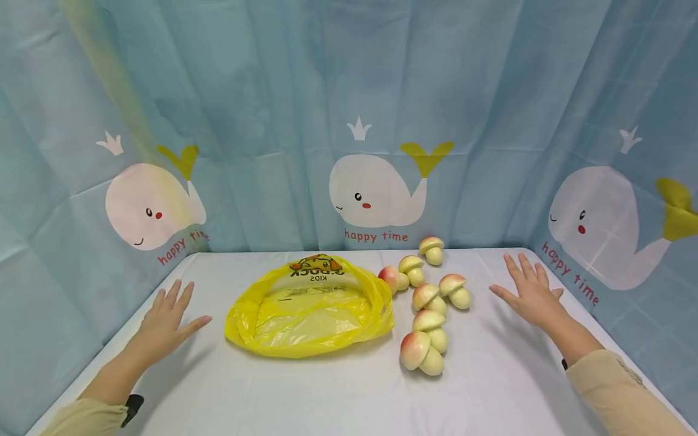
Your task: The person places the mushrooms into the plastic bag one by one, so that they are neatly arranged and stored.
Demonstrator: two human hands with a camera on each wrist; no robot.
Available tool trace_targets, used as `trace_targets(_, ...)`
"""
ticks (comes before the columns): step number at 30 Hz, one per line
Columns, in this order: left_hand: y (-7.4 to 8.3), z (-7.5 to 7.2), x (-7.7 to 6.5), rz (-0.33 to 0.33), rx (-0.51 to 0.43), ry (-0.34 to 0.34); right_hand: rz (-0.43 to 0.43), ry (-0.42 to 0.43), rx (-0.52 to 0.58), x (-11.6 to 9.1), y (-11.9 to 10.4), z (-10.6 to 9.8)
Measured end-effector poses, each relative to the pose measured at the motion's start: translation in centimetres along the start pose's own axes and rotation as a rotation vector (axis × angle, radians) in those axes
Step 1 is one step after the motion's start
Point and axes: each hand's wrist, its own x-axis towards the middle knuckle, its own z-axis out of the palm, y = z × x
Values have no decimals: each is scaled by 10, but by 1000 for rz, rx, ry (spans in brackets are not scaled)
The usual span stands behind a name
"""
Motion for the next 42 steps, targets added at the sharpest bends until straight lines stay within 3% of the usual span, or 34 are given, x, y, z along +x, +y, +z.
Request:
trace_targets(3,5,2,5,6,-79,-8,6,-24,93,3,-5,0)
trace_targets(5,10,4,9,-11,-186,-31,20,-59,174,6,-9,-1)
trace_targets(12,27,13,29,-219,-760,-124,179,-228,464,20,-23,-3)
trace_targets(15,30,25,37,-311,-899,-134,226,-285,516,27,-24,0)
trace_targets(19,32,39,43,-414,-964,-133,294,-395,568,36,-23,9)
trace_targets(25,31,46,45,-455,-999,-204,337,-510,556,46,-23,20)
trace_targets(36,20,48,49,-496,-1266,-345,355,-512,489,58,-26,33)
trace_targets(42,16,50,51,-471,-1334,-385,353,-492,489,61,-30,34)
